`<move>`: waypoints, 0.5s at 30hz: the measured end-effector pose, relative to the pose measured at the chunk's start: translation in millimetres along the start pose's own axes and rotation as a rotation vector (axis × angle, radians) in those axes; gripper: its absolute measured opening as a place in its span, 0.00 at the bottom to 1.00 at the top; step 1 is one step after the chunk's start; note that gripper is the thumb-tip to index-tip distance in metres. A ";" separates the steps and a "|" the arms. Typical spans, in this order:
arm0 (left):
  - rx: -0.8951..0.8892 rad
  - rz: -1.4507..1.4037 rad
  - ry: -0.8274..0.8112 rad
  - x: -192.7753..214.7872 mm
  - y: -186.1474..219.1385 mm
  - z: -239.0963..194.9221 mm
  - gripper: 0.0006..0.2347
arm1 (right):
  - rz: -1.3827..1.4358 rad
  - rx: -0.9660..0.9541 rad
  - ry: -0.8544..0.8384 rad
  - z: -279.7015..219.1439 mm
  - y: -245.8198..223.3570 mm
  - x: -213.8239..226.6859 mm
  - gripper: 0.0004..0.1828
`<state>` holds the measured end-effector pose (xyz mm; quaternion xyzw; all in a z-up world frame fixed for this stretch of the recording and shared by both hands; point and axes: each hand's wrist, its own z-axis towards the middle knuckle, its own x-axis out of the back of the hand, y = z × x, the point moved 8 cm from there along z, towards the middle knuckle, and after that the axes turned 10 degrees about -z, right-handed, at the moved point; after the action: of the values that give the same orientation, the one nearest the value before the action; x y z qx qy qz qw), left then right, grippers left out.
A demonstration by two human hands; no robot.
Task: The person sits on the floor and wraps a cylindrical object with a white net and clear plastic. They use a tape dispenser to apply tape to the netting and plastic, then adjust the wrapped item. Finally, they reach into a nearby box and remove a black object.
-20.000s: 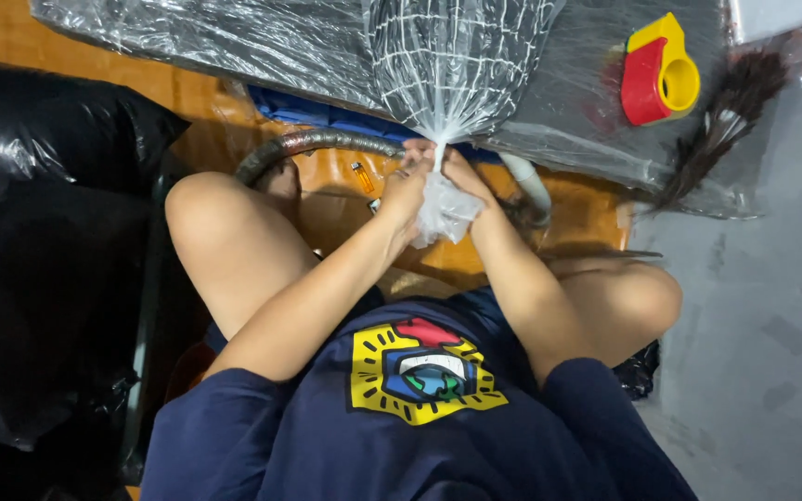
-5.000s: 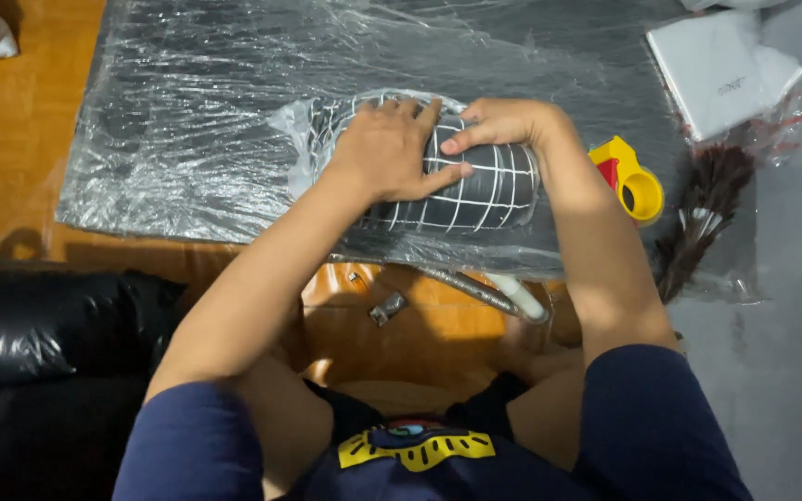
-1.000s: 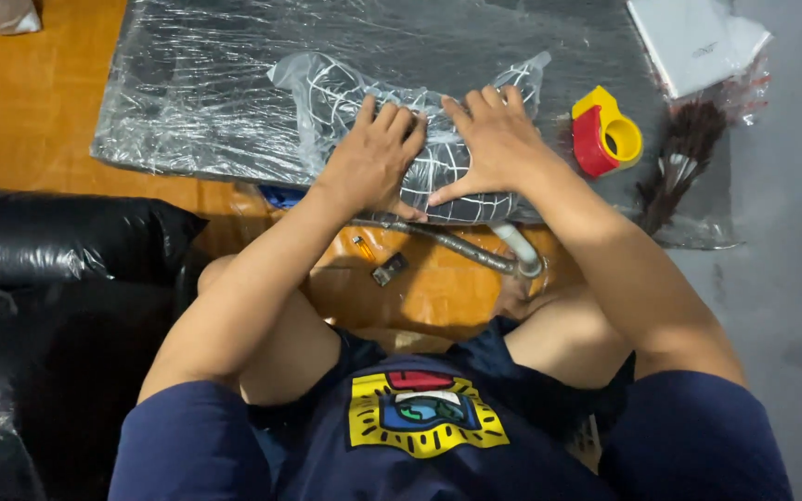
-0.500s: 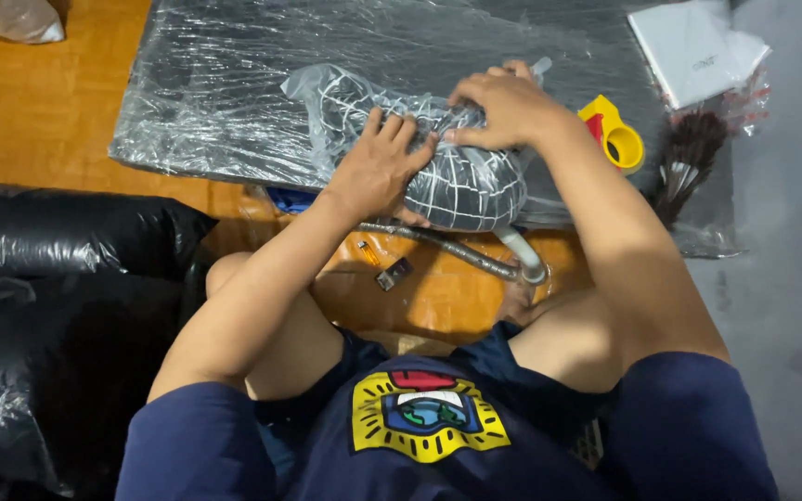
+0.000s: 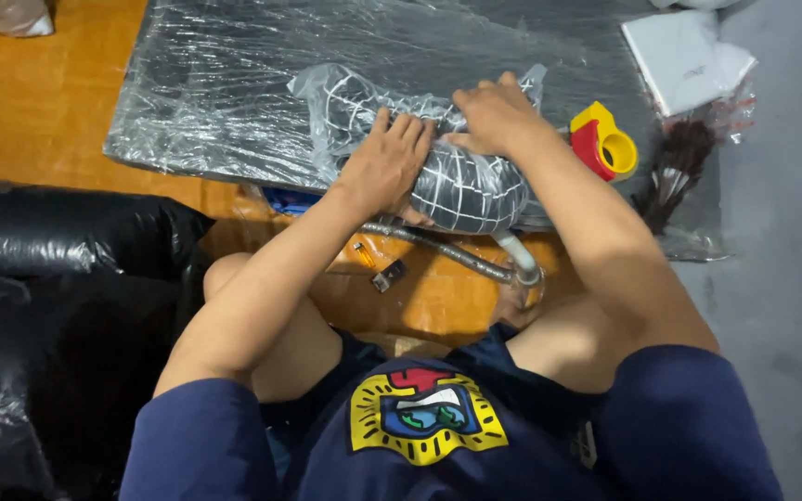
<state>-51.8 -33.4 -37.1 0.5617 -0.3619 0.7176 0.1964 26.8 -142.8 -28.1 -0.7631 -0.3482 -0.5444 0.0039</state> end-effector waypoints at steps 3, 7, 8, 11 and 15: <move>0.016 -0.018 0.010 -7.6 -2.9 4.6 0.61 | 0.114 0.014 0.095 9.7 9.0 -10.7 0.36; 0.039 -0.089 -0.006 -9.6 -9.3 12.2 0.55 | 0.478 -0.112 -0.257 -40.7 -9.7 34.1 0.41; 0.053 -0.115 -0.042 -13.8 -10.8 14.3 0.55 | 0.419 -0.066 -0.294 -46.5 -16.3 38.8 0.55; 0.050 -0.157 -0.068 -21.8 -12.8 19.0 0.53 | 0.295 -0.027 -0.318 -52.9 -30.4 34.4 0.73; 0.010 -0.079 0.042 -13.7 -9.9 12.3 0.54 | 0.190 -0.051 -0.110 -45.6 -31.4 14.6 0.81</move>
<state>-32.8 -34.3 -45.9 0.5615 -0.3317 0.7225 0.2294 -25.4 -128.9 -9.0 -0.8214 -0.2600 -0.5074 0.0172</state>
